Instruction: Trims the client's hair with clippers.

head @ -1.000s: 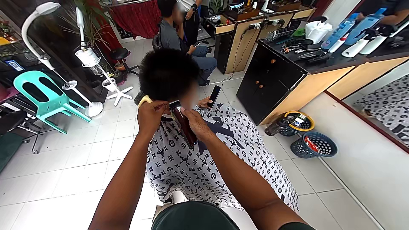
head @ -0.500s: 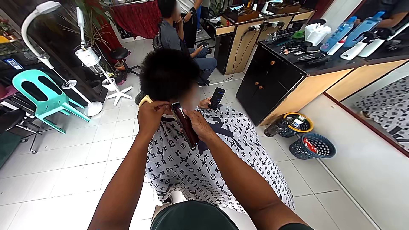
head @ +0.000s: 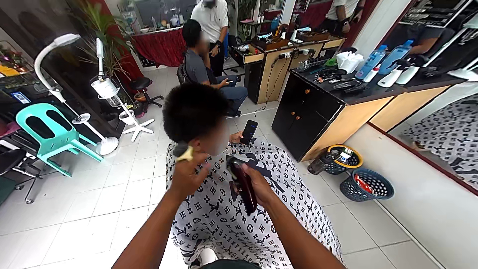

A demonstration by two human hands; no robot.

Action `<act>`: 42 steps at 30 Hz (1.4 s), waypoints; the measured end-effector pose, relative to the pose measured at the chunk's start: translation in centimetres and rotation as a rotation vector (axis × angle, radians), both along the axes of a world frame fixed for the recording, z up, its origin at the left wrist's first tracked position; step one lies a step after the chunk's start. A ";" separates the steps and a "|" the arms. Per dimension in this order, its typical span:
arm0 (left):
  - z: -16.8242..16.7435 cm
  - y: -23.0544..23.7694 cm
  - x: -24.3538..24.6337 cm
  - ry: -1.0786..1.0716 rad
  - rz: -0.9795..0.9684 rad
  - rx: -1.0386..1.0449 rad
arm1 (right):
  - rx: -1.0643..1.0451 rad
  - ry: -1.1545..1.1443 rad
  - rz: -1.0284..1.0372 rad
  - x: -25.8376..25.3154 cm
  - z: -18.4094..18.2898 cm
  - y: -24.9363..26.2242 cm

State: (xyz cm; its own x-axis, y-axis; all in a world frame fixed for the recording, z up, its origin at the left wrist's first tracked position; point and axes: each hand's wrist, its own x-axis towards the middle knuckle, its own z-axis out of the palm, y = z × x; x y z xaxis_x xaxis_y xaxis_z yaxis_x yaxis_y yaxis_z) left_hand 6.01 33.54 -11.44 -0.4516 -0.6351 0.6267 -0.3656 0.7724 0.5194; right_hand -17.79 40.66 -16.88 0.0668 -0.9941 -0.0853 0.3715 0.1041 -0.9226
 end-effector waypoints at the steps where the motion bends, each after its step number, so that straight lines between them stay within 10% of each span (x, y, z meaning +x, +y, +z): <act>1: 0.9 0.8 -0.6 -0.135 -0.141 0.233 | 0.025 -0.109 -0.033 -0.4 -1.3 0.9; 3: 2.6 0.6 -2.6 -0.280 -0.363 0.644 | 0.095 -0.179 -0.083 -0.9 -2.9 2.4; 8: 3.0 -1.1 -7.8 0.267 -0.220 0.789 | 0.123 -0.065 -0.115 -1.5 -4.4 5.0; 16: 3.5 -2.0 -7.0 0.306 -0.282 1.046 | 0.001 0.087 -0.215 -2.4 -3.4 4.0; 23: -0.2 3.0 -5.3 -0.596 0.305 0.377 | -0.003 -0.030 -0.276 -0.6 3.2 -2.3; 30: -2.0 1.0 -4.5 -0.703 0.566 0.373 | -0.045 0.526 -0.014 1.0 5.2 -6.5; 42: -1.3 0.5 -4.1 -0.803 0.561 0.477 | -0.106 0.524 -0.003 1.9 5.6 -7.7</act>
State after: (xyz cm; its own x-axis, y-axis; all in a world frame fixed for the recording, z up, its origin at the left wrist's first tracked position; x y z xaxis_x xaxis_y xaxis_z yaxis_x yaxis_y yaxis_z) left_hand 1.94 34.03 -12.78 -0.1891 -0.9781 -0.0870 -0.9697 0.1720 0.1734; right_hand -15.88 32.98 -11.30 0.0396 -0.9992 -0.0058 -0.1414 0.0001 -0.9900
